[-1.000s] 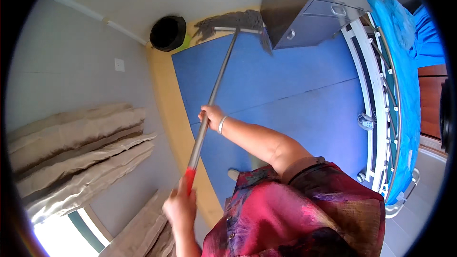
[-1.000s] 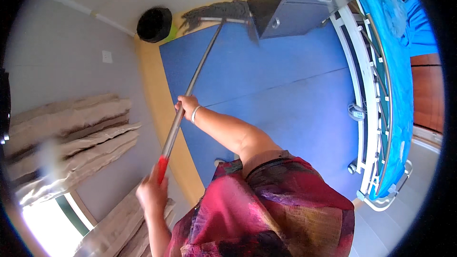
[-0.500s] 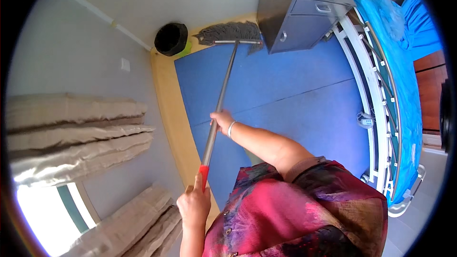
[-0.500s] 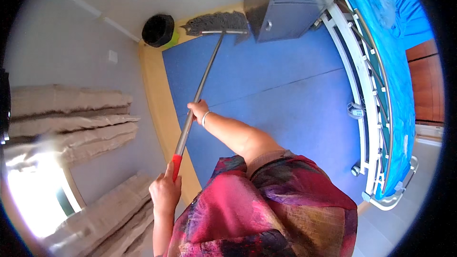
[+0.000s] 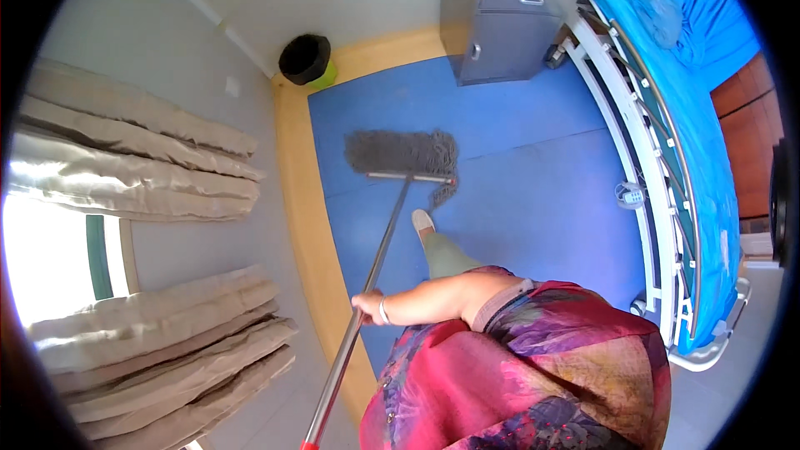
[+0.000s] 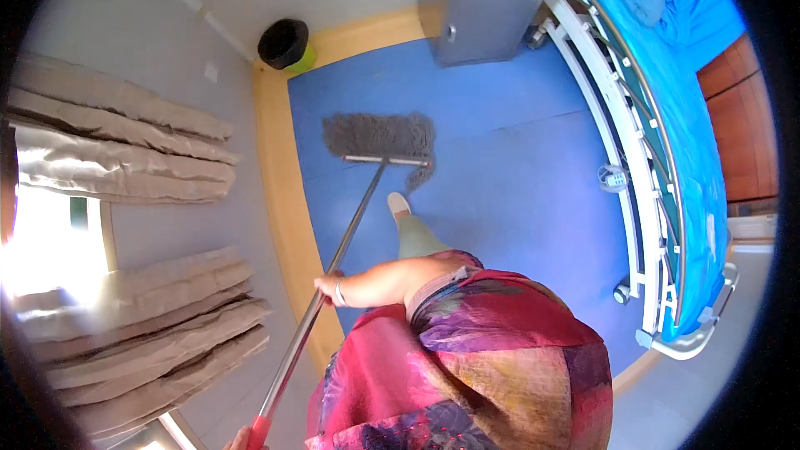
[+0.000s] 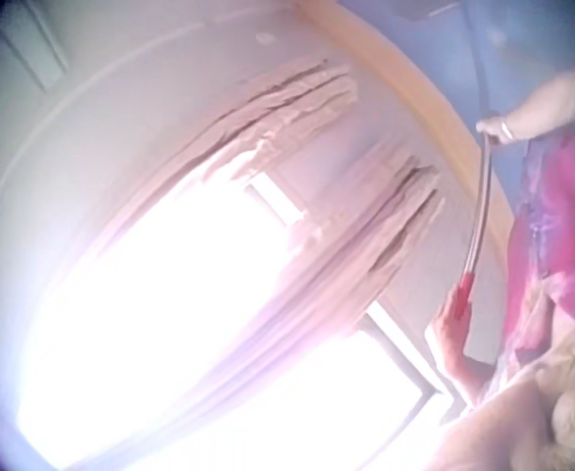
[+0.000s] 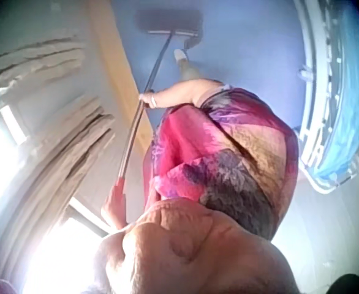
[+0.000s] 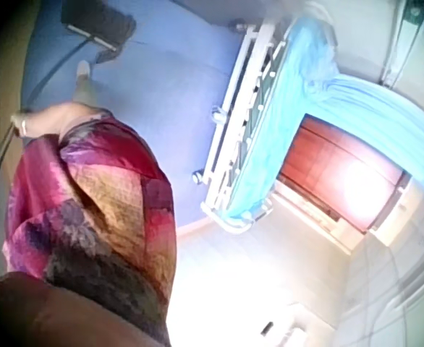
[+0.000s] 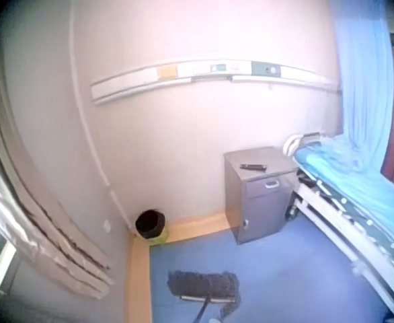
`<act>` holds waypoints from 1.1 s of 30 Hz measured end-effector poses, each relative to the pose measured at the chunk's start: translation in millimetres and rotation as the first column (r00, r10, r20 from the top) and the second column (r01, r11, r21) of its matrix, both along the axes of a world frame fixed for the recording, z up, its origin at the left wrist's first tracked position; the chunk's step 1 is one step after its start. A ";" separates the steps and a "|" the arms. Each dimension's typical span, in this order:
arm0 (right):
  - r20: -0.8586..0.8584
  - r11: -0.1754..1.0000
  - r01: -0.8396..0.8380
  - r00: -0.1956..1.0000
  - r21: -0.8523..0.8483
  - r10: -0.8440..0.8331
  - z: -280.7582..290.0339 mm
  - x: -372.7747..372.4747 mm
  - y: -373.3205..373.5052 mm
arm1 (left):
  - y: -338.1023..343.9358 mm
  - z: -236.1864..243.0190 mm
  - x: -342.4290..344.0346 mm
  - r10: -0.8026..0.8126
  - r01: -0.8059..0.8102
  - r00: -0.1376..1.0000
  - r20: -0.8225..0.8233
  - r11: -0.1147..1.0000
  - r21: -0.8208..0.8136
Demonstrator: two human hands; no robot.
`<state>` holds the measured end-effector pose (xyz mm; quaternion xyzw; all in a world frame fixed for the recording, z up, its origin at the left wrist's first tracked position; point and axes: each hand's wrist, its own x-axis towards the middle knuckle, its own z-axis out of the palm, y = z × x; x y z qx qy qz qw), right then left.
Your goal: The person mops the floor in a room using a dust mop, moving it around the base of a bed, near a desk, and into the corner by a door.
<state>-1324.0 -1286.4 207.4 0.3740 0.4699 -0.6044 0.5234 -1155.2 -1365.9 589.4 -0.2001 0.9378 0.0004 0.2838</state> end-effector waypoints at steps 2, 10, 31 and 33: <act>0.038 0.996 -0.054 0.998 -0.070 0.057 7.2 15.1 -2.1 | 1.7 13.2 8.4 0.064 -0.065 0.998 -0.014 0.998 -0.016; 0.023 0.995 0.088 0.996 -0.056 -0.086 17.7 -12.7 21.0 | 16.9 13.4 -18.5 0.040 -0.043 0.997 -0.072 0.999 -0.032; -0.184 0.480 0.870 0.456 -0.115 -0.871 -11.7 -237.2 404.0 | 318.3 -197.3 -358.4 -0.808 0.837 0.545 -0.224 0.540 0.085; -0.240 0.405 0.903 0.365 -0.145 -0.899 -14.5 -238.6 425.1 | 347.8 -222.3 -368.8 -0.825 0.863 0.504 -0.256 0.495 0.102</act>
